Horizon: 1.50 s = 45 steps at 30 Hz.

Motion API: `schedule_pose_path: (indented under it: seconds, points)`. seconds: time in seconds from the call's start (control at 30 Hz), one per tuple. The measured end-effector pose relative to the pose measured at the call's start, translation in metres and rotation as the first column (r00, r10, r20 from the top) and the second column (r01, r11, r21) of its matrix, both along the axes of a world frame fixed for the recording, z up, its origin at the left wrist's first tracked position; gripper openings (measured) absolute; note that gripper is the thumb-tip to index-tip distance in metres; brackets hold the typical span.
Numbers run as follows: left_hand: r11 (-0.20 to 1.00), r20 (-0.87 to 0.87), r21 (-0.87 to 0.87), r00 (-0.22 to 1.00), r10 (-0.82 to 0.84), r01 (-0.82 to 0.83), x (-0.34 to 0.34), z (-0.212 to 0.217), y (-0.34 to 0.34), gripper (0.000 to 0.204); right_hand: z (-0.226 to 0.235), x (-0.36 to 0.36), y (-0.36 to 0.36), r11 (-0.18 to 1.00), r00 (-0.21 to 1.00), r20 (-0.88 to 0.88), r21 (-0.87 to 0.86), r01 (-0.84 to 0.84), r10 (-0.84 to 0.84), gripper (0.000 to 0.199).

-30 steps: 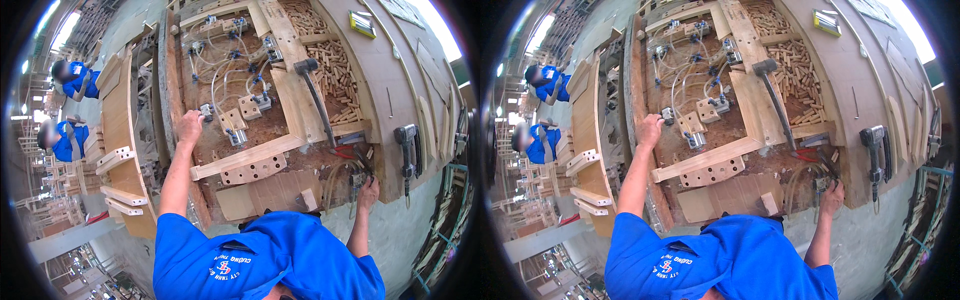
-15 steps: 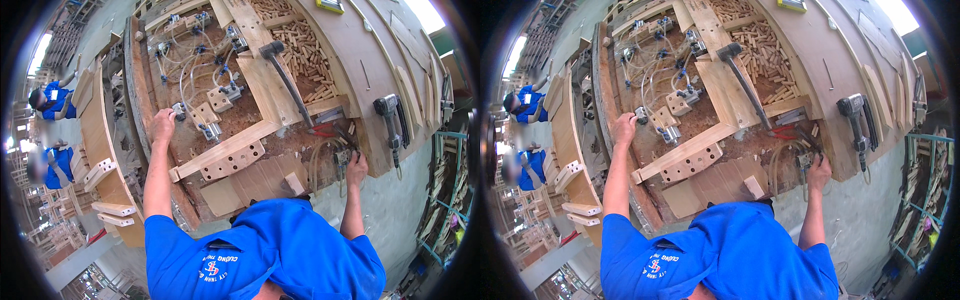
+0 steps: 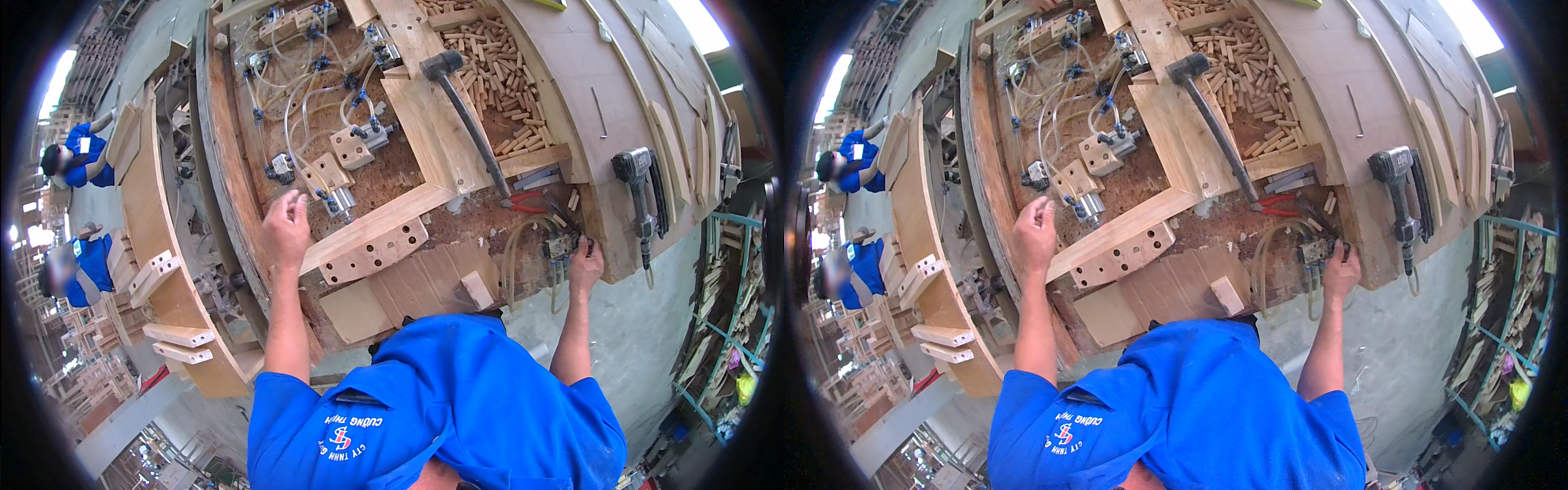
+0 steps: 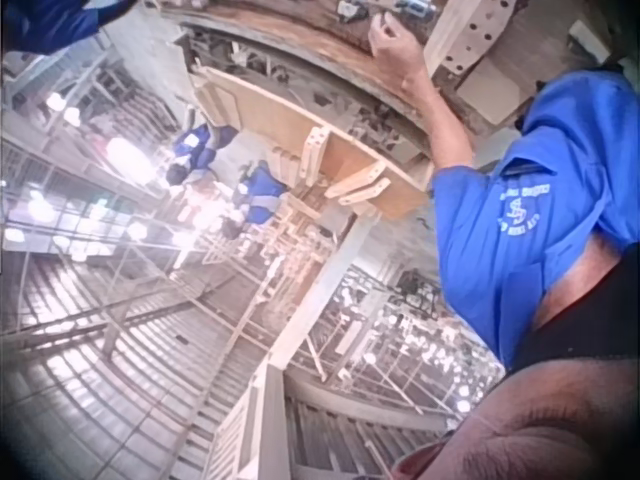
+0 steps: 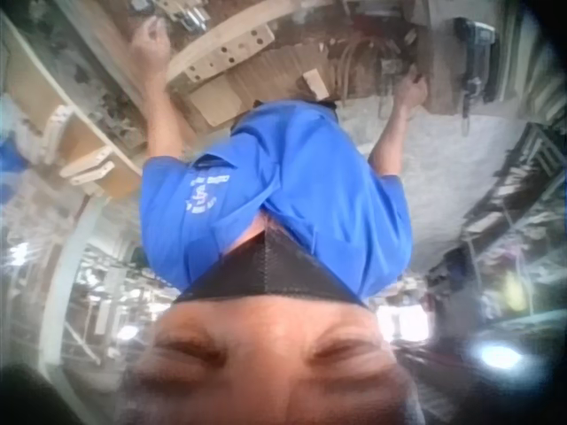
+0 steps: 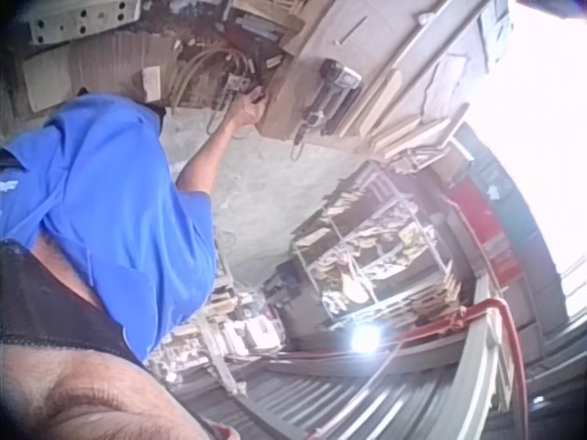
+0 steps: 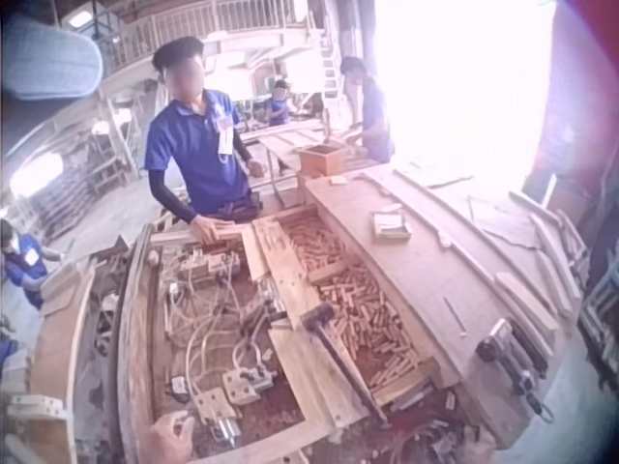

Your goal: The person assembles wooden furniture components by inserting dowels into pre-drilled holes, aligning pieces, and securing them with a pneumatic nail gun. The person repeatedly handles wooden parts and uses a hammer and nail gun to fasten joints.

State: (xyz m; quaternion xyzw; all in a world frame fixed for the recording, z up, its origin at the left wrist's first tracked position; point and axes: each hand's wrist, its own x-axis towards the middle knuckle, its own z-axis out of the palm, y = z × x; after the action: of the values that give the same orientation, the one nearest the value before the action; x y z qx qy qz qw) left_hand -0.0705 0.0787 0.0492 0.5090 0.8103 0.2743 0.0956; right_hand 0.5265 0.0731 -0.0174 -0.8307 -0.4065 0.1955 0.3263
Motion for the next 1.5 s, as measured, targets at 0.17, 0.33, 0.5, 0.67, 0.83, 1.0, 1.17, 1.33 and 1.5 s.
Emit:
schedule_pose_path:
  seconds: [0.17,0.33,0.5,0.67,0.83,1.0,1.17,1.33,1.5]
  points:
    - [0.994,0.137,0.073,0.987,-0.09,0.08,0.041,-0.015,-0.024,0.023,0.008,0.008,-0.002,0.993,0.943,0.314,-0.015,-0.113,0.112,0.035]
    - [0.997,0.211,0.024,0.975,-0.074,0.07,0.068,-0.023,-0.045,0.021,0.063,-0.002,0.006,0.964,0.897,0.39,-0.235,-0.123,0.21,0.038]
    - [0.995,0.242,0.028,0.965,-0.102,0.098,0.082,-0.022,-0.05,0.02,0.114,0.033,0.045,0.992,0.865,0.489,-0.006,-0.124,0.111,0.043]
    - [0.992,0.212,0.005,0.97,-0.122,0.124,0.09,-0.022,-0.051,0.018,0.129,0.061,0.082,0.967,0.646,0.72,-0.188,-0.173,0.256,0.062]
    - [0.988,0.187,0.055,0.971,-0.151,0.143,0.091,-0.016,-0.051,0.017,0.11,0.08,0.102,0.951,0.636,0.708,-0.244,-0.188,0.307,0.071]
    - [0.988,0.204,0.058,0.967,-0.149,0.14,0.093,-0.014,-0.057,0.017,0.1,0.087,0.114,0.925,0.663,0.644,-0.256,-0.281,0.38,0.072]
    - [0.986,0.177,0.019,0.97,-0.166,0.165,0.097,-0.017,-0.06,0.017,0.101,0.087,0.137,0.886,0.633,0.626,-0.255,-0.387,0.456,0.071]
    - [0.988,0.247,0.048,0.957,-0.153,0.146,0.11,-0.019,-0.066,0.015,0.109,0.08,0.145,0.858,0.651,0.558,-0.324,-0.399,0.514,0.07]
    - [0.981,0.294,0.086,0.936,-0.193,0.175,0.117,-0.022,-0.072,0.013,0.141,0.083,0.143,0.863,0.538,0.691,-0.267,-0.43,0.482,0.047]
